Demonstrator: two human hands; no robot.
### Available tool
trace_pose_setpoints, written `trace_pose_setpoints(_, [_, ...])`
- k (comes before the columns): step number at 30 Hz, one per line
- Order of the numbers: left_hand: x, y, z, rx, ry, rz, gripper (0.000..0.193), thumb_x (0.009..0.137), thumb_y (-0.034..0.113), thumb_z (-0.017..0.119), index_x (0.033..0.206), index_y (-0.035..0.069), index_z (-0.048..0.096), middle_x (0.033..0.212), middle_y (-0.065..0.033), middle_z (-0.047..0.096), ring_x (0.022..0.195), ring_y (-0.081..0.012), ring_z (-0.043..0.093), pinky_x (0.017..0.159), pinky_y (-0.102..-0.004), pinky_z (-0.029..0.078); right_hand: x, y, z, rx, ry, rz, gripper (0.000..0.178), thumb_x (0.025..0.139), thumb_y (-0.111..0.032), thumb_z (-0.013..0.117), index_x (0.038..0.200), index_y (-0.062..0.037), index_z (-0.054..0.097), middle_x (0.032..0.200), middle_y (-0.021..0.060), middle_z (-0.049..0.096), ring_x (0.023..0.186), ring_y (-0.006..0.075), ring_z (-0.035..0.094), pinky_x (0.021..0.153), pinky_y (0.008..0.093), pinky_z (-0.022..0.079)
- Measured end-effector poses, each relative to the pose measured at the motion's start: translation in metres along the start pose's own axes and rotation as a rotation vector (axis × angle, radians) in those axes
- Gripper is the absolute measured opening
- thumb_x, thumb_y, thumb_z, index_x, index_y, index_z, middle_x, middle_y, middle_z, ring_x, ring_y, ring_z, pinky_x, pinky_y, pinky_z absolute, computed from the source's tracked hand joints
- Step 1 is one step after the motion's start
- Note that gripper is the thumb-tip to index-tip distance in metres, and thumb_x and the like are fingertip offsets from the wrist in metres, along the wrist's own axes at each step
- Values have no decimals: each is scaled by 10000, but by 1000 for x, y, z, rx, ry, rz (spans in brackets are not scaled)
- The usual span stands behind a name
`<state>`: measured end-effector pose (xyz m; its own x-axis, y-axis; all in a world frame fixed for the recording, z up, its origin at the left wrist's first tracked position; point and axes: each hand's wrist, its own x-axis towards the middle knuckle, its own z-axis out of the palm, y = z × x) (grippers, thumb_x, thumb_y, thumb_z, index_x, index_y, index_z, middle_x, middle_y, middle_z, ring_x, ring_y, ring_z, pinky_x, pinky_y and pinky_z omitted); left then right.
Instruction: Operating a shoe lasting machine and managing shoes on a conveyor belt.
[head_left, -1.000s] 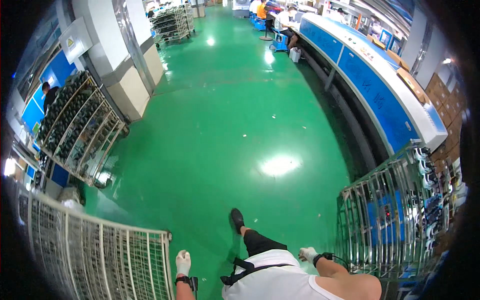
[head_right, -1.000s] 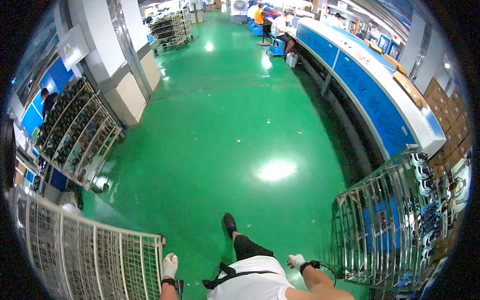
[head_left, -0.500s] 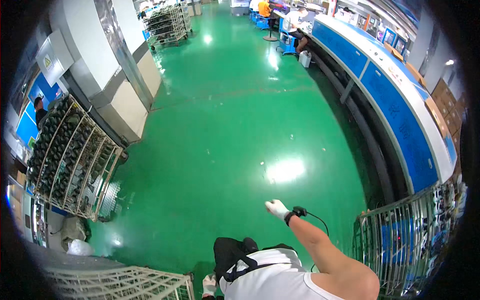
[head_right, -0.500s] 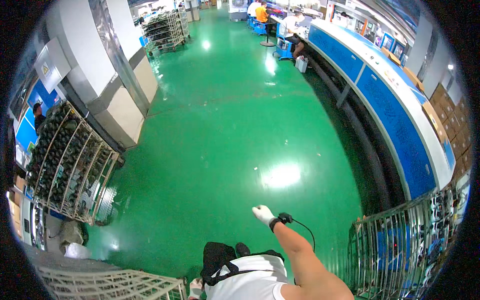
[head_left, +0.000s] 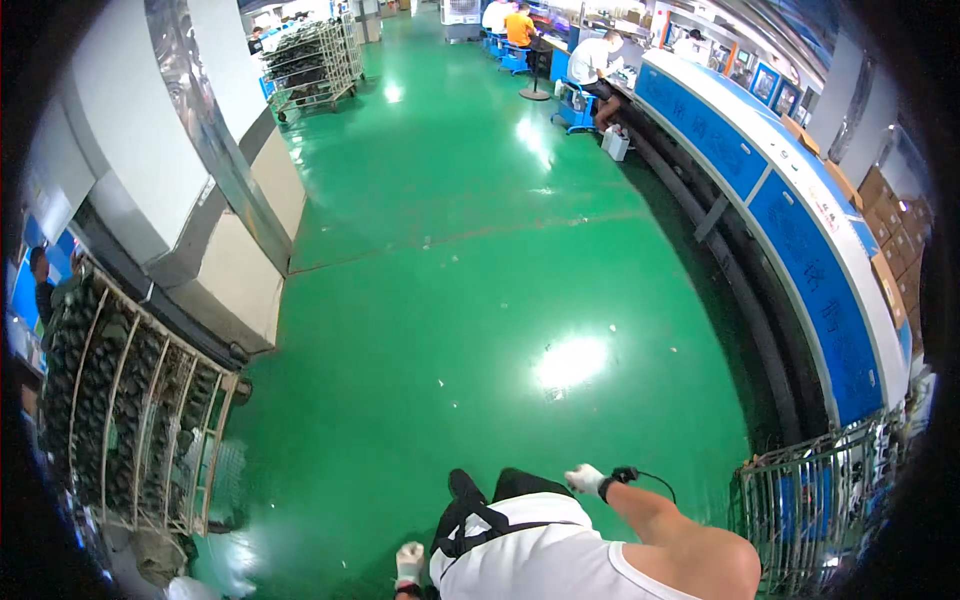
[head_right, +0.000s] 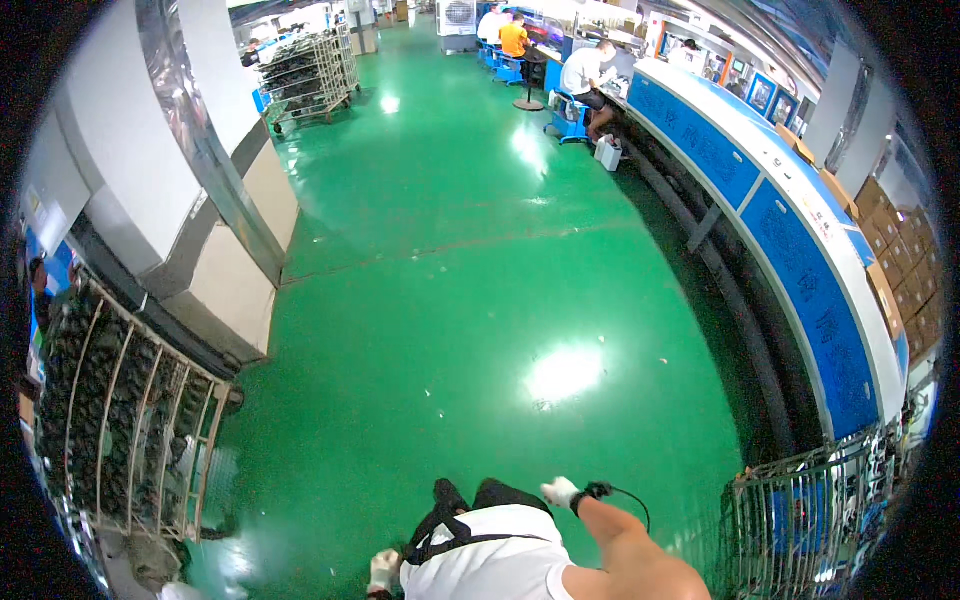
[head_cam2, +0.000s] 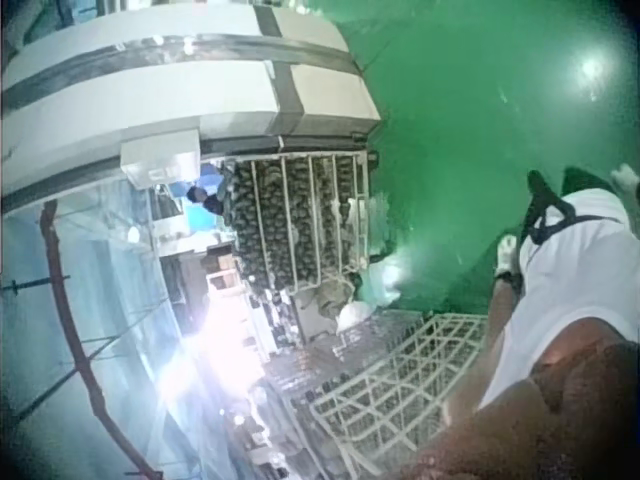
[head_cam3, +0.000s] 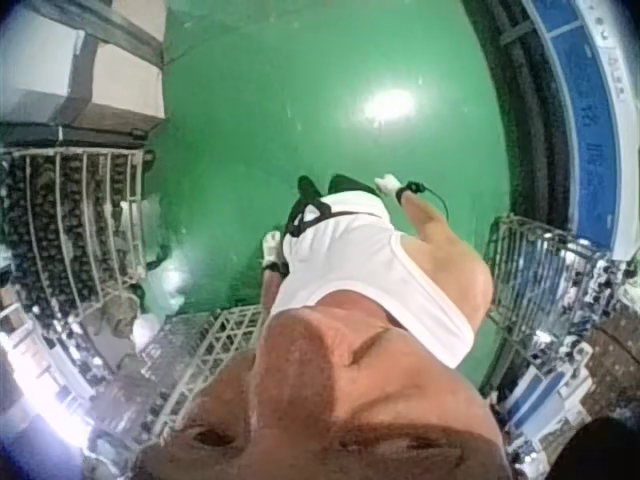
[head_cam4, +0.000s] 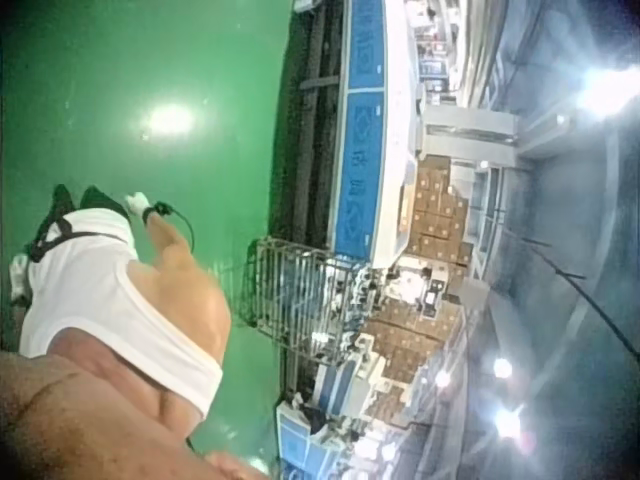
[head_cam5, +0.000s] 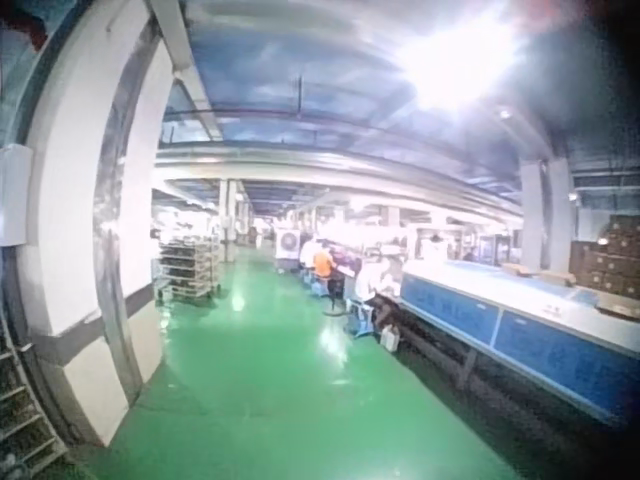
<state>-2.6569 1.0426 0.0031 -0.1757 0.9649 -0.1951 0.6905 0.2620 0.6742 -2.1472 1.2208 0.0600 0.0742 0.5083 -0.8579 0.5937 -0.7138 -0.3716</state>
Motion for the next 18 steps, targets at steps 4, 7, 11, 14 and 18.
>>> trace_pose_setpoints(4, [197,25,-63,-110,-50,-176,284,902,206,596,1032,-33,677,980,-236,710,932,-344,691,854,-446,542,-16,-15,9,242,94,148,383,871,-341,575,934,18,693,852,124,717,725,208,680,650,350,546])
trace_pose_setpoints(7, [327,44,-89,-177,-59,-266,367,914,250,615,1138,-39,648,1093,-234,699,1034,-346,677,945,-414,521,5,-45,19,253,77,279,312,862,-303,602,892,0,672,782,104,700,651,217,642,547,371,497])
trace_pose_setpoints(11, [446,86,-104,-205,-89,-206,383,924,264,598,1155,-37,649,1115,-225,698,1059,-329,674,969,-400,514,67,-113,17,318,-15,400,351,909,-324,589,907,13,686,838,144,713,727,256,677,591,393,518])
trace_pose_setpoints(14, [504,111,-109,-71,-231,-156,414,922,292,593,1173,-32,652,1127,-220,697,1066,-312,675,960,-392,519,148,-183,-7,435,93,391,380,890,-326,608,929,46,681,862,169,712,742,295,679,648,428,535])
trace_pose_setpoints(18, [555,105,-104,-92,-267,-228,418,892,304,612,1124,-38,676,1102,-214,708,1032,-322,686,937,-392,528,249,-333,-94,192,261,-100,517,827,-463,530,838,26,696,845,270,683,826,413,659,805,459,521])
